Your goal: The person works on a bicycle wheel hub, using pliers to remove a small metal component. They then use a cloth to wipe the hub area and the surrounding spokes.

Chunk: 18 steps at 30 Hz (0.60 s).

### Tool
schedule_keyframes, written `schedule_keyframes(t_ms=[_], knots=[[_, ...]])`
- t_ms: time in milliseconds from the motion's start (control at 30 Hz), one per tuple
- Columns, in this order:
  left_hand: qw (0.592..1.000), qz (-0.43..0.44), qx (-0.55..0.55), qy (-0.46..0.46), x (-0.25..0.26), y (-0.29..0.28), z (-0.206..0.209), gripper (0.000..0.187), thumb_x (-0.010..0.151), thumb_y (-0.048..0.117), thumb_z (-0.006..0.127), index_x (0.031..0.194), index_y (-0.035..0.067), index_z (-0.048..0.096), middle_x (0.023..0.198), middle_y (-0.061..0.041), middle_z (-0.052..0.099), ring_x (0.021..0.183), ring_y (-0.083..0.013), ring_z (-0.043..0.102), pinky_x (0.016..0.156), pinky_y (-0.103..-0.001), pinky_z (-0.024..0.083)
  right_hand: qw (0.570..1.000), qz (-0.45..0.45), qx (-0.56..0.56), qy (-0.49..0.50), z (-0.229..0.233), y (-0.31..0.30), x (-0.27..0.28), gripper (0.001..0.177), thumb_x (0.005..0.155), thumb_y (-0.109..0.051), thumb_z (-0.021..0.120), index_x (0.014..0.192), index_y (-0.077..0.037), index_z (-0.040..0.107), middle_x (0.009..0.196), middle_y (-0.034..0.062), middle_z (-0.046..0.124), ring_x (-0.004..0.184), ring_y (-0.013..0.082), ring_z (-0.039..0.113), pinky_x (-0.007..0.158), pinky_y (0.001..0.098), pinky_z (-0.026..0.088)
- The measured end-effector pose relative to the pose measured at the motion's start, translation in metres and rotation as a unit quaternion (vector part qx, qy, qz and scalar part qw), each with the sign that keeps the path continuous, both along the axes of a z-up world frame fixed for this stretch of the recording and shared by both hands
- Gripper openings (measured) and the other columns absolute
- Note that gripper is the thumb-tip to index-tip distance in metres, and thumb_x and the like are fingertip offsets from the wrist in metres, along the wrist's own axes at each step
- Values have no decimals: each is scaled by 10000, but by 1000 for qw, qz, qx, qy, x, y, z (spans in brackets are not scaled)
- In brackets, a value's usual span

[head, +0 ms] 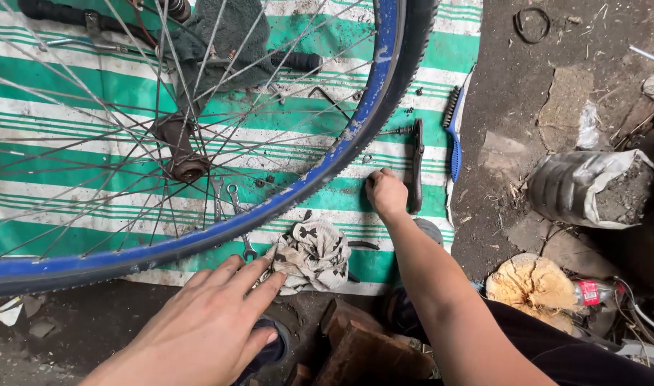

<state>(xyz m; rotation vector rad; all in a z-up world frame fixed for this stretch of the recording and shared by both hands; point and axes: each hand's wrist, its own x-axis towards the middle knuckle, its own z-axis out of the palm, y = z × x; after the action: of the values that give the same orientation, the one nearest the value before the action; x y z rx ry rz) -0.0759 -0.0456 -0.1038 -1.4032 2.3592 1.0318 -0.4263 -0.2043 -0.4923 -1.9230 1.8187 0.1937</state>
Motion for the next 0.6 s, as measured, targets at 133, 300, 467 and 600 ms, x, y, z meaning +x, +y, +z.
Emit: schedule_keyframes(t_ms=[133,300,467,600], knots=[[1000,1,22,0,-1,-6,-1,805,1025,577,776,1649,161,484,1665,-236,472,1446,-586,471,1074,-674,461,1000,-12,2,28,4,-3,9,284,1043,-377,617,1060,-144,777,1115,39,719,857,345,764,565,490,571],[1000,-7,18,1,-4,-11,-1,812,1004,552,802,1646,168,488,1650,-217,486,1409,-568,499,1040,-666,482,999,15,20,37,-11,-1,7,276,1084,-393,617,1076,-145,737,1122,69,670,783,384,765,545,509,572],[1000,-13,24,-5,-7,-15,-1,817,1013,561,781,1660,169,472,1660,-205,479,1420,-562,488,1061,-662,464,998,-30,44,38,4,1,13,306,1081,-405,592,1107,-139,742,1164,65,679,818,389,769,565,518,575],[999,-15,39,-8,-8,-20,-1,801,1031,554,765,1664,161,469,1660,-224,476,1429,-581,477,1072,-680,459,996,-39,65,46,8,0,16,306,1068,-378,581,1126,-116,727,1198,83,681,826,397,777,594,526,595]])
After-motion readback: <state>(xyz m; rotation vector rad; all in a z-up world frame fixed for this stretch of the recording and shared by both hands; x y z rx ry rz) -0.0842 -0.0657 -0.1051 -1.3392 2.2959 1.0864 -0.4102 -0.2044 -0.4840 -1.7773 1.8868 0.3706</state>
